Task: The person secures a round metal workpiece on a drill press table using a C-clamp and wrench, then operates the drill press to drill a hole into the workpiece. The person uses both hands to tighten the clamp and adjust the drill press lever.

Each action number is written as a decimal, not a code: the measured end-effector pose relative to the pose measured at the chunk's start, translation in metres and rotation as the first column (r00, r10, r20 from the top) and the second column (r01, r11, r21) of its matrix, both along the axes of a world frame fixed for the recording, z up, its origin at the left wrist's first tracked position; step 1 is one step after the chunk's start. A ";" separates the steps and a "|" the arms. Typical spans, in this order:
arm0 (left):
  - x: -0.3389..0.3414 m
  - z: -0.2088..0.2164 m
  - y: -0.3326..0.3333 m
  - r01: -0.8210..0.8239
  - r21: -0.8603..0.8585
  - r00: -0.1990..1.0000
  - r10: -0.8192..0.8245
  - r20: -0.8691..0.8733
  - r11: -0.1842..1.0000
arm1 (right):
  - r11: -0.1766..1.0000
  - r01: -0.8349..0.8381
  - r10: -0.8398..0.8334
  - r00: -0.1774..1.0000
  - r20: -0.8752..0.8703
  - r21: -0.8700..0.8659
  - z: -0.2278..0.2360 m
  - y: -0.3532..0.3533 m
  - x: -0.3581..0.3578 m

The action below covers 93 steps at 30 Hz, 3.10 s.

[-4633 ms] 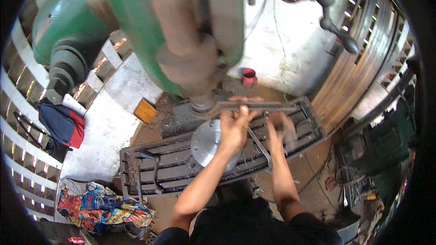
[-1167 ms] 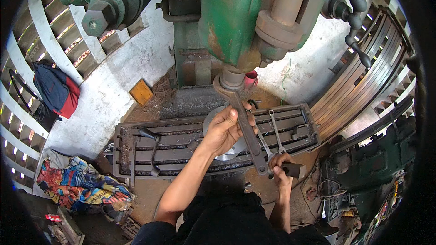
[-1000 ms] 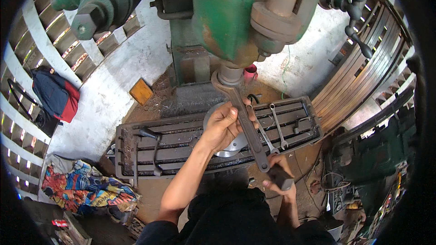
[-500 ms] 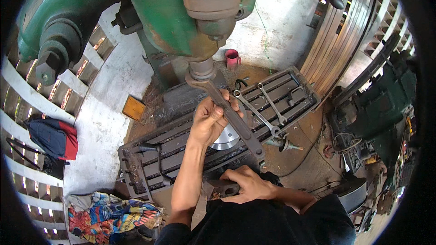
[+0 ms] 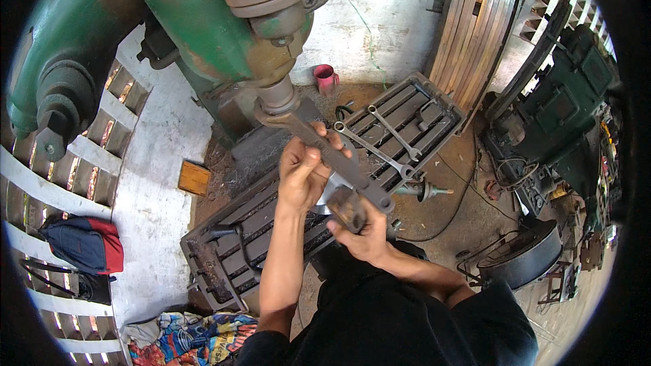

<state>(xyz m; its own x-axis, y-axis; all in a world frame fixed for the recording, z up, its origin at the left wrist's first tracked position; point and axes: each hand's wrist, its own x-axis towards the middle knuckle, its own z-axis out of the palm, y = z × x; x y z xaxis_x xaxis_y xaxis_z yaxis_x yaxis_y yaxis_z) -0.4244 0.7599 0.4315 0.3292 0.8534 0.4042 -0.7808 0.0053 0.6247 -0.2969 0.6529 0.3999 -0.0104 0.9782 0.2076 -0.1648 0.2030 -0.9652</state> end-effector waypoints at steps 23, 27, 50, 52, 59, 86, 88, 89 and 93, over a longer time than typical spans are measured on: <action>0.019 0.002 0.016 -0.012 -0.007 0.997 0.011 -0.073 1.000 | 0.541 -0.603 0.244 0.779 0.578 0.586 0.009 0.034 0.044; 0.027 0.001 0.021 -0.081 -0.013 0.994 0.080 -0.081 0.997 | 0.958 -0.104 0.042 0.973 0.225 0.269 -0.003 0.042 0.057; 0.078 0.008 0.058 -0.439 -0.054 0.898 0.437 -0.047 0.897 | 0.998 -0.053 0.056 0.986 -0.156 0.023 -0.002 0.061 0.129; 0.080 0.008 0.059 -0.450 -0.051 0.893 0.450 -0.021 0.891 | 0.992 -0.116 0.102 0.966 -0.239 -0.047 -0.002 0.062 0.127; 0.081 0.009 0.059 -0.485 -0.066 0.874 0.482 -0.059 0.872 | 0.992 0.074 -0.063 0.992 0.107 -0.103 -0.015 0.066 0.118; 0.092 0.011 0.076 -0.538 -0.145 0.840 0.543 -0.005 0.831 | 0.961 0.236 -0.240 0.971 0.010 0.144 -0.012 0.213 0.128; 0.092 0.012 0.079 -0.565 -0.111 0.820 0.571 0.033 0.818 | 0.921 0.092 -0.054 0.993 -0.109 0.378 -0.020 0.224 0.132; 0.092 0.012 0.083 -0.545 -0.139 0.832 0.554 0.032 0.827 | 0.850 -0.063 0.169 0.973 -0.158 0.523 -0.024 0.228 0.134; 0.092 0.012 0.097 -0.616 -0.179 0.773 0.632 0.047 0.767 | 0.980 0.187 -0.179 0.977 -0.112 0.072 -0.039 0.254 0.120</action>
